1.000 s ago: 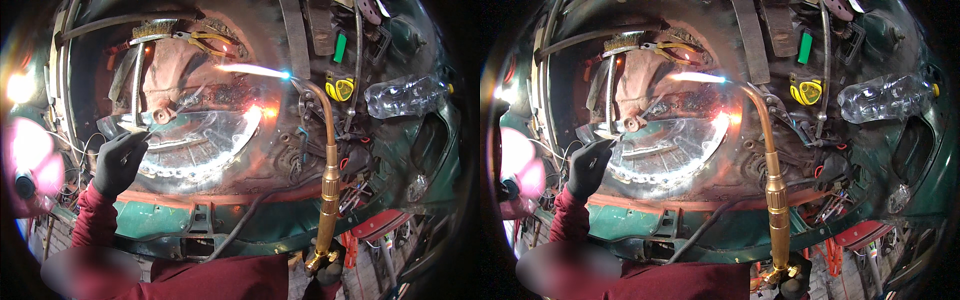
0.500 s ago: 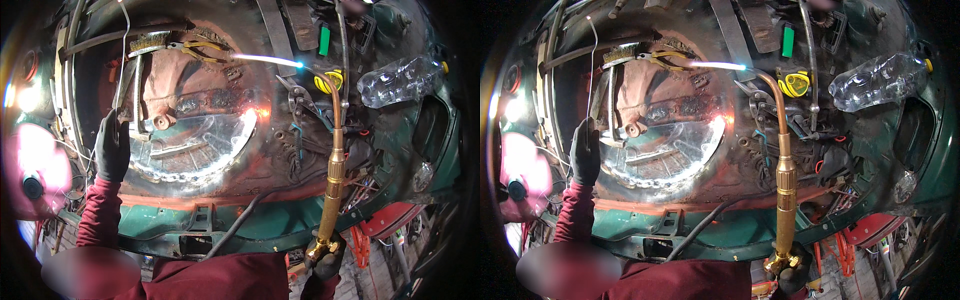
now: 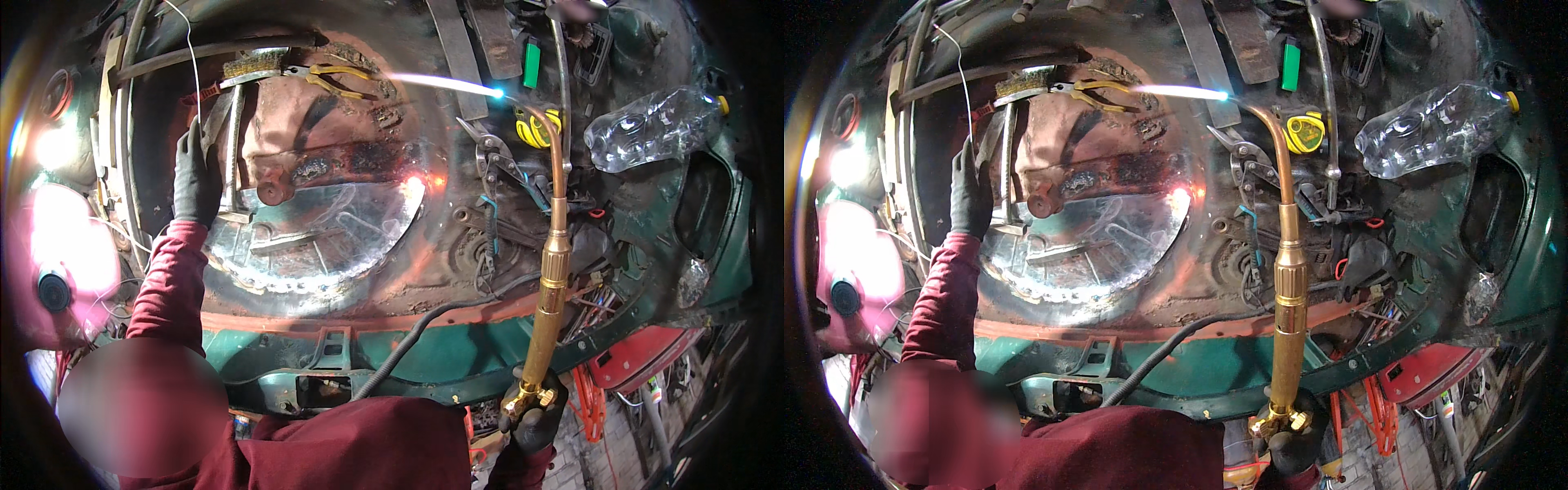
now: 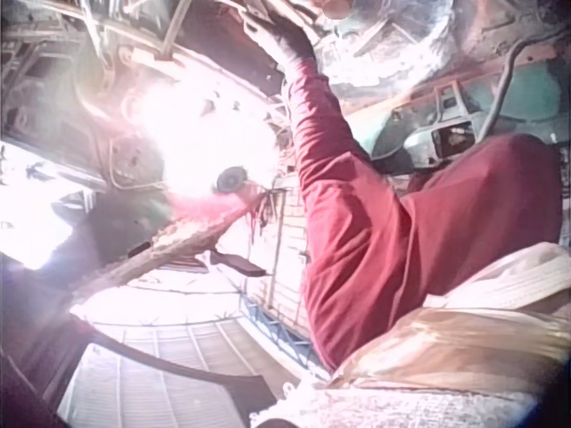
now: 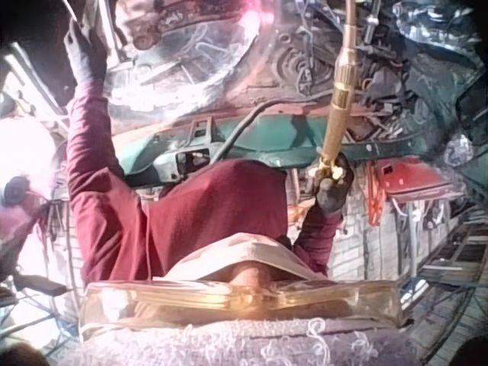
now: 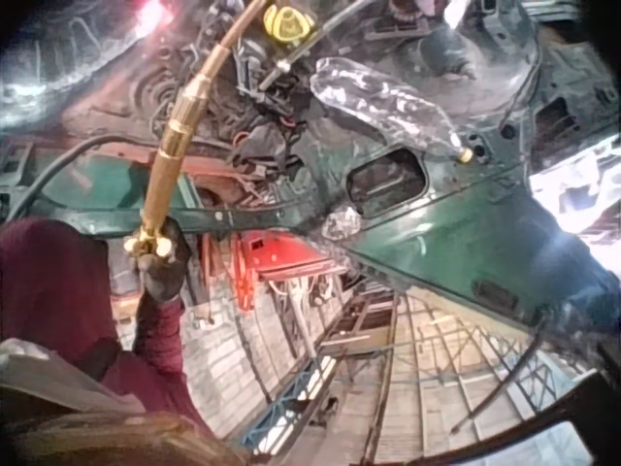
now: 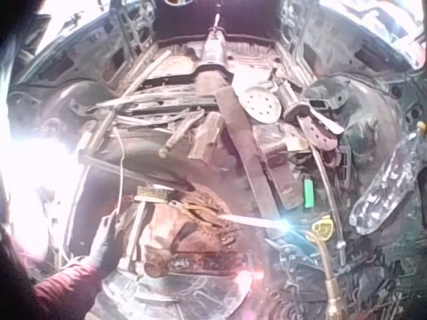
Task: The person uses a blowtorch to heat a metal rod and then welds it onto a green car door panel. They repeatedly apply heat and fuse the rod to the panel, then inspect the welded area by hand.
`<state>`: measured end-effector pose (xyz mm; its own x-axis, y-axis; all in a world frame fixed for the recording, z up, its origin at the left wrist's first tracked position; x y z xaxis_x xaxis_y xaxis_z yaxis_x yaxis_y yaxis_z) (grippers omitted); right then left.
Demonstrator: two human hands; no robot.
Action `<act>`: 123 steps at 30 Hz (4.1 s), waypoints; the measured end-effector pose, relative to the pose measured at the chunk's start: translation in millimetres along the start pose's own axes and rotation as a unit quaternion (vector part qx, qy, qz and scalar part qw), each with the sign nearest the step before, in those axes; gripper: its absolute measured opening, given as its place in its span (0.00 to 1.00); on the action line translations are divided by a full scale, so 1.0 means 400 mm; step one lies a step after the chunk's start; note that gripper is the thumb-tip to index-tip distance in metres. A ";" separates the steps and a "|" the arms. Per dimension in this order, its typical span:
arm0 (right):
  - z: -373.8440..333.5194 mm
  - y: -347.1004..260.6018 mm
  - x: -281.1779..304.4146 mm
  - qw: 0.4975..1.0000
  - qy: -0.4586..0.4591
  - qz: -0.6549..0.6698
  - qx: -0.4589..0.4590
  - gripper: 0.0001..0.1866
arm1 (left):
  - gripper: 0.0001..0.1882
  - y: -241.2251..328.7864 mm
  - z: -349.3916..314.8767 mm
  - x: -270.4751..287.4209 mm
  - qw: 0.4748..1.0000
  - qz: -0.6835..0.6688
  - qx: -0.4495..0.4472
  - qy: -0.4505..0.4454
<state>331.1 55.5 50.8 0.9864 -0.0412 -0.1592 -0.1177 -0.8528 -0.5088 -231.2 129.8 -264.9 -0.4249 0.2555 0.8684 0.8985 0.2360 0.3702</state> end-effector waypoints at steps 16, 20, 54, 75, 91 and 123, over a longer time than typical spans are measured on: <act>-0.099 0.044 -0.049 0.996 0.005 -0.015 0.091 0.42 | 0.48 0.015 -0.030 -0.011 0.981 0.047 0.118 -0.147; -0.146 0.081 -0.050 0.993 0.020 -0.034 0.109 0.38 | 0.46 0.082 -0.077 0.056 0.967 0.050 0.138 -0.210; -0.242 -0.087 -0.013 0.972 -0.093 -0.192 0.095 0.35 | 0.14 0.522 -0.685 0.311 0.958 -0.275 0.009 0.084; 0.097 -0.128 0.294 0.972 0.019 -0.231 0.025 0.36 | 0.20 0.569 -0.732 0.270 0.948 -0.153 0.257 0.106; 0.101 -0.156 0.207 0.907 -0.021 -0.420 0.021 0.26 | 0.28 0.575 -0.732 0.250 0.939 -0.145 0.287 0.119; 0.082 -0.158 0.242 0.834 -0.037 -0.547 0.054 0.25 | 0.30 0.566 -0.707 0.265 0.956 -0.082 0.273 0.064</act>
<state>430.1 122.4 40.0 0.5008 0.7667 0.4017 0.8354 -0.3068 -0.4560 -41.6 -54.8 4.5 -0.5079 0.0647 0.8590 0.6139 0.7267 0.3082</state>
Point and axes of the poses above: each hand's wrist, its own z-axis towards the middle knuckle, its own x-axis out of the back of the hand, y = z × x, the point moved 2 cm from there along z, towards the middle knuckle, and after that the axes turned 15 degrees about -y, right-handed, at the moved point
